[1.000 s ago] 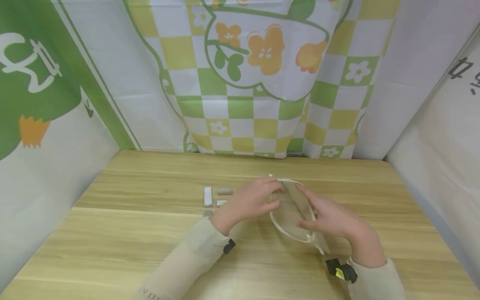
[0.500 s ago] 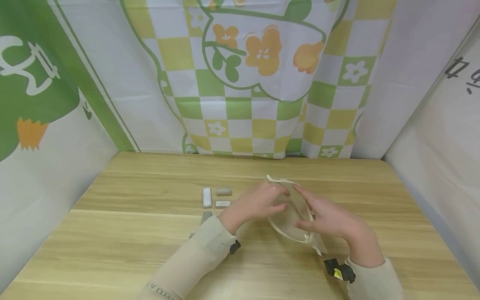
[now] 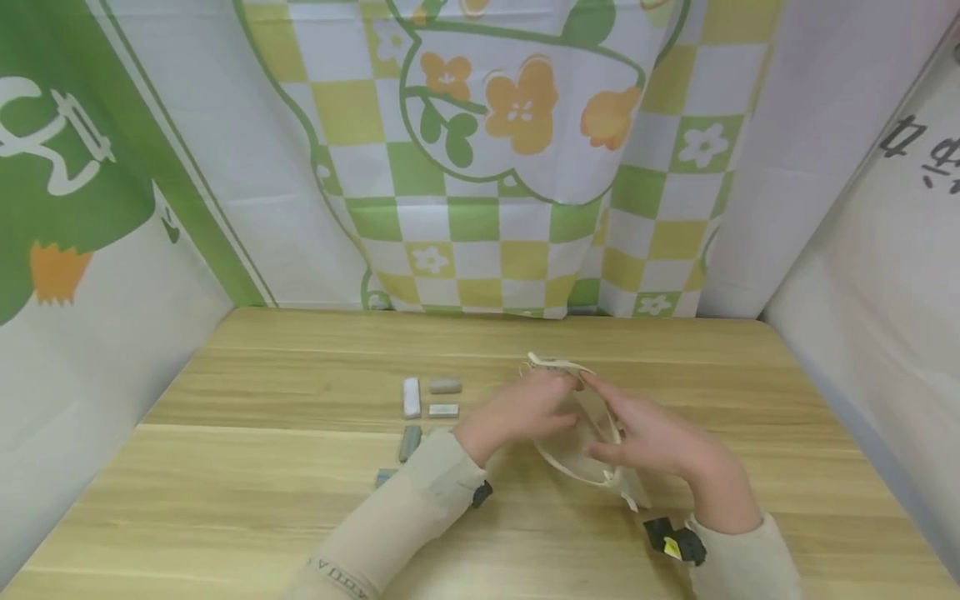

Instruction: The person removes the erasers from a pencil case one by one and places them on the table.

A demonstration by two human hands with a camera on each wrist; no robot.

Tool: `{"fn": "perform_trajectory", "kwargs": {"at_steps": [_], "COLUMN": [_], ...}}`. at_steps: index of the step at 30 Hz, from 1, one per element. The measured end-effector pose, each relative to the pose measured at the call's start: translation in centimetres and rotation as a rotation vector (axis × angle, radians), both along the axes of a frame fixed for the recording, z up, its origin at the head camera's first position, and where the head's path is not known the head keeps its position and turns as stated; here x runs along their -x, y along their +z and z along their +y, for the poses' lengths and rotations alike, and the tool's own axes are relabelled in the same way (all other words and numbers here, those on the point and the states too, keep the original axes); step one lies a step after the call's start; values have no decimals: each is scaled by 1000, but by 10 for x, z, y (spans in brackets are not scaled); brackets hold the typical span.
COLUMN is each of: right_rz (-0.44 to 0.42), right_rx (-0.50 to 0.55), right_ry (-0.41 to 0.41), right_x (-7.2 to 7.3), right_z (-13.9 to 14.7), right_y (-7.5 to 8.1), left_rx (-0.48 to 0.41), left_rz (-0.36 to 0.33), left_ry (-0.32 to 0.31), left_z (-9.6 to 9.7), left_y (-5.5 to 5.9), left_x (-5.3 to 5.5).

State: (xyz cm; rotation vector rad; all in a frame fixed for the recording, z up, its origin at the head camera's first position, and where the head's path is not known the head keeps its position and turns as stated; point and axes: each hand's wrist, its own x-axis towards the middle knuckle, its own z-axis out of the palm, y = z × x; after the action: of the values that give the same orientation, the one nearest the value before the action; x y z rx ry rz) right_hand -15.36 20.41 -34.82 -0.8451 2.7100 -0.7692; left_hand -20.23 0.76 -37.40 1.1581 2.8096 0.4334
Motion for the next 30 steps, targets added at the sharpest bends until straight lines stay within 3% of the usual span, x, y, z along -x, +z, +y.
{"fn": "perform_trajectory", "kwargs": {"at_steps": [5,11,19,30], "right_rz": [7,-22,-1,0], "right_rx": [5,0,-9,-19], "right_ry": [14,13,23,13], "right_x": [1,0,-3,-3], "right_z": [-1,-2,-5,-5], "right_y": [0,1,-2,-3], "left_rx": [-34,55,-36,-11], "left_rz": [-61,-146,-296,-316], "left_ry": [49,124,88,111], "left_z": [0,4,-2,-2], "left_y": [-4,-5,-13,-17], "left_x": [3,0,2,6]}}
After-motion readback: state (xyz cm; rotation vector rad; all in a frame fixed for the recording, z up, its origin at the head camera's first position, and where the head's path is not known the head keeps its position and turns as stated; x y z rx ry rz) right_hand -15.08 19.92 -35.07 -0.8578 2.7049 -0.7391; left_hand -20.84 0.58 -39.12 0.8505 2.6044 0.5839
